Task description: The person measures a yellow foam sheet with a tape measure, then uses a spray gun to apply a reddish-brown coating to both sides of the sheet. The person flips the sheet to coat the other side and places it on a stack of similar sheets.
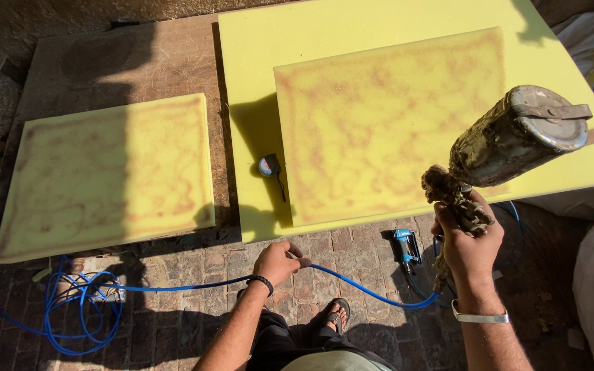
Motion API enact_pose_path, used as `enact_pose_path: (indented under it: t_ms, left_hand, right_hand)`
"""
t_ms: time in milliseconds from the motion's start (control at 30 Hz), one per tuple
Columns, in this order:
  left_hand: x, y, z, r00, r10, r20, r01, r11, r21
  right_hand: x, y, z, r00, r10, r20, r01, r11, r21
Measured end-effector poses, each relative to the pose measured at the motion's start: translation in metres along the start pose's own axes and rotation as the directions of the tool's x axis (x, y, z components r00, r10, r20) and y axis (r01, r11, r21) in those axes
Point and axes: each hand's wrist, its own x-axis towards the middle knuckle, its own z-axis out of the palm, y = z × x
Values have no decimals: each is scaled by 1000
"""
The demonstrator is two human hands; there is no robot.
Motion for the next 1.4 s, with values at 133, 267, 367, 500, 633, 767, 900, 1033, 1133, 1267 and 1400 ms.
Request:
enact_pose_path:
  t_ms: [133, 267, 367, 500, 633, 767, 900, 1033, 1133, 1267, 1400]
  left_hand:
    - [3, -1, 2, 999, 17, 30, -15, 998, -63]
    - [4, 7, 12, 999, 24, 37, -23, 999, -40]
    - [4, 13, 20, 993, 34, 116, -24, 996, -86]
    - [4, 16, 28, 989, 67, 131, -60, 997, -53]
    - [5, 13, 26, 996, 38, 78, -33, 997, -65]
    - [12, 22, 20, 997, 60, 49, -54, 993, -103]
    - [15, 37, 21, 998, 53, 23, -52, 998, -48]
    - [16, 36, 20, 998, 67, 11, -65, 992, -104]
    - [21, 31, 18, 997, 67, -24, -70, 984, -165]
    - [27, 33, 23, 998, 63, -11, -64, 984, -165]
    - [26, 39, 26, 996, 91, -9, -92, 982, -166]
  right_hand:
    - [4, 0, -14, 999, 38, -23, -37, 999, 15]
    - [0, 6, -24, 997, 40, -69, -43, 998, -40]
    - [-5, 13, -33, 985, 166, -40, -170, 979, -111]
    - [-4, 19, -41, 969, 243, 34, -241, 969, -52]
    - [3, 16, -44, 988, 126, -90, -129, 991, -28]
    - [19, 8, -43, 992, 10, -126, -7, 1000, 20]
    - [33, 0, -43, 997, 70, -11, -69, 994, 81]
    - [45, -3, -37, 996, -13, -83, 18, 998, 54]
    - [58, -5, -40, 989, -88, -121, 97, 992, 77]
    - [69, -6, -49, 972, -160, -171, 175, 981, 79]
    - [66, 0, -59, 980, -101, -170, 109, 993, 36]
